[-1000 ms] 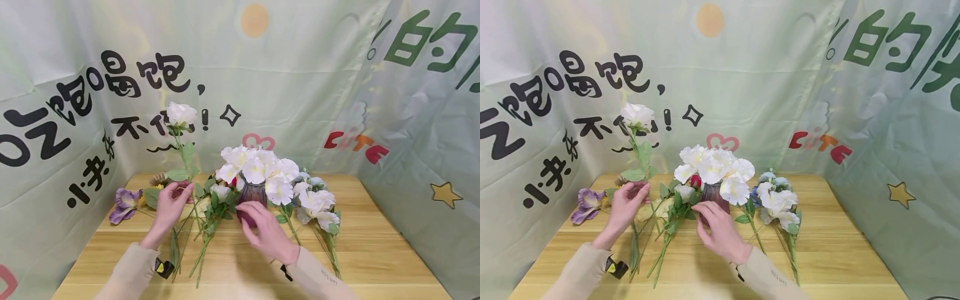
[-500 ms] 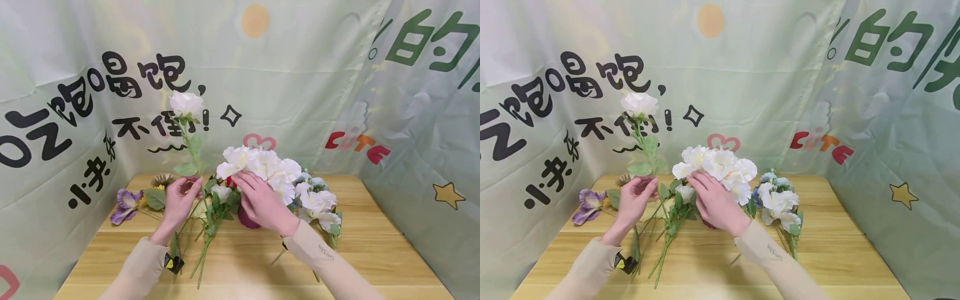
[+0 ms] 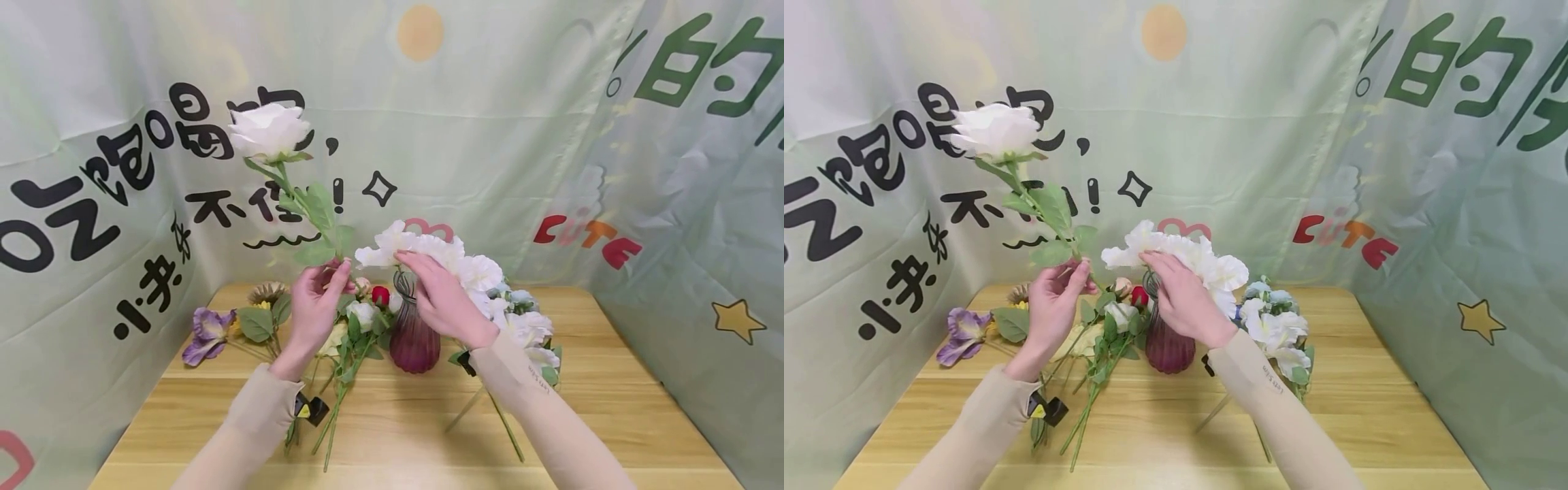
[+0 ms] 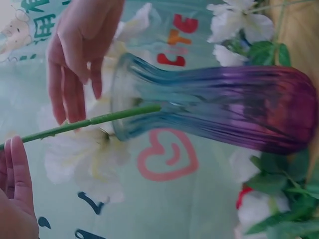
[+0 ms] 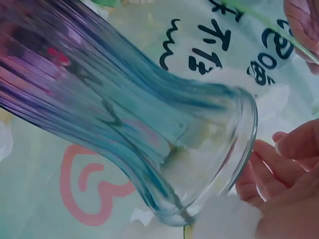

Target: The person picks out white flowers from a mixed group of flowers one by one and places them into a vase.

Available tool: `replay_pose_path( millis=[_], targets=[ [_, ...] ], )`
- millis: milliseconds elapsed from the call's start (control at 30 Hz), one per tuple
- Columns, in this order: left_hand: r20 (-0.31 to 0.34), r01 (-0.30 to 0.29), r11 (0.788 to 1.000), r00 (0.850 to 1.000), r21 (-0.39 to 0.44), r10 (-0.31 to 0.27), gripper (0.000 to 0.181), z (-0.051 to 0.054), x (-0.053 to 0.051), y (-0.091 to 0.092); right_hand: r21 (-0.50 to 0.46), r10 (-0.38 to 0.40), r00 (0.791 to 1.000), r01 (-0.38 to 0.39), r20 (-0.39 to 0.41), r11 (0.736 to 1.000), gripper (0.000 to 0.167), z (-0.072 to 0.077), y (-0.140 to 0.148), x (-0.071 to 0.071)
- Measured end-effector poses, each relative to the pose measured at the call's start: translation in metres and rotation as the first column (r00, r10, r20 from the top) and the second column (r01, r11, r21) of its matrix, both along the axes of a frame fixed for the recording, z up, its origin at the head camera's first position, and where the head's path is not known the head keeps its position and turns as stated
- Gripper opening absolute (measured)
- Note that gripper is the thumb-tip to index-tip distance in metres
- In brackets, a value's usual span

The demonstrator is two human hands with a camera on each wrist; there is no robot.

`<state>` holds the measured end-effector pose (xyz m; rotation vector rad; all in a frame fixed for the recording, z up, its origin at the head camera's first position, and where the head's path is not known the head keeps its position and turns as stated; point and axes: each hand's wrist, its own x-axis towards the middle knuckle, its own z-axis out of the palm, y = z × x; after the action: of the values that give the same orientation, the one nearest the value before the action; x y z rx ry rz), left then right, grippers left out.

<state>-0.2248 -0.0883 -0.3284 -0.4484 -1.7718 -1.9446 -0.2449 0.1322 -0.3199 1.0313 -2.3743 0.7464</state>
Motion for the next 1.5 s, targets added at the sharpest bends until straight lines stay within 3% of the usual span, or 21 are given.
replay_pose_path(
  millis=[267, 467, 600, 800, 933, 1100, 1167, 1267, 1400, 1500],
  targets=[
    [-0.057, -0.046, 0.998, 0.997, 0.038, 0.048, 0.024, 0.019, -0.008, 0.015, -0.073, -0.008, 0.992, 0.017, 0.123, 0.997, 0.067, 0.005, 0.008, -0.010],
    [-0.067, -0.054, 0.994, 0.996, 0.096, 0.061, 0.017, 0.026, -0.007, 0.021, -0.171, 0.006, 0.982, 0.027, 0.188, 0.985, 0.066, 0.004, 0.013, -0.009],
    [-0.100, -0.057, 0.994, 0.993, 0.091, 0.066, 0.018, 0.032, -0.006, 0.025, -0.219, 0.021, 0.979, 0.025, 0.205, 0.975, 0.066, 0.004, 0.014, -0.009],
    [-0.090, -0.067, 0.996, 0.994, -0.057, 0.062, 0.023, 0.029, -0.013, 0.034, -0.316, 0.060, 0.977, 0.008, 0.205, 0.949, 0.063, 0.005, 0.014, -0.011],
    [-0.118, -0.114, 0.973, 0.989, -0.201, 0.091, 0.023, 0.021, -0.016, 0.038, -0.370, 0.067, 0.974, 0.019, 0.217, 0.929, 0.060, 0.004, 0.016, -0.011],
    [-0.180, -0.137, 0.946, 0.980, -0.294, 0.086, 0.017, 0.013, -0.021, 0.041, -0.428, 0.069, 0.969, 0.040, 0.236, 0.903, 0.056, 0.000, 0.020, -0.009],
    [-0.187, -0.143, 0.932, 0.979, -0.333, 0.083, 0.015, 0.010, -0.022, 0.042, -0.458, 0.077, 0.966, 0.046, 0.247, 0.888, 0.054, -0.002, 0.022, -0.008],
    [-0.213, -0.176, 0.887, 0.973, -0.427, 0.091, 0.017, 0.008, -0.023, 0.043, -0.504, 0.094, 0.960, 0.054, 0.263, 0.862, 0.051, -0.005, 0.025, -0.006],
    [-0.280, -0.244, 0.787, 0.955, -0.567, 0.095, 0.021, 0.007, -0.024, 0.045, -0.568, 0.117, 0.953, 0.067, 0.281, 0.820, 0.048, -0.008, 0.029, -0.002],
    [-0.289, -0.261, 0.728, 0.953, -0.634, 0.090, 0.023, 0.007, -0.024, 0.048, -0.615, 0.140, 0.949, 0.067, 0.284, 0.786, 0.046, -0.010, 0.030, 0.000]
  ],
)
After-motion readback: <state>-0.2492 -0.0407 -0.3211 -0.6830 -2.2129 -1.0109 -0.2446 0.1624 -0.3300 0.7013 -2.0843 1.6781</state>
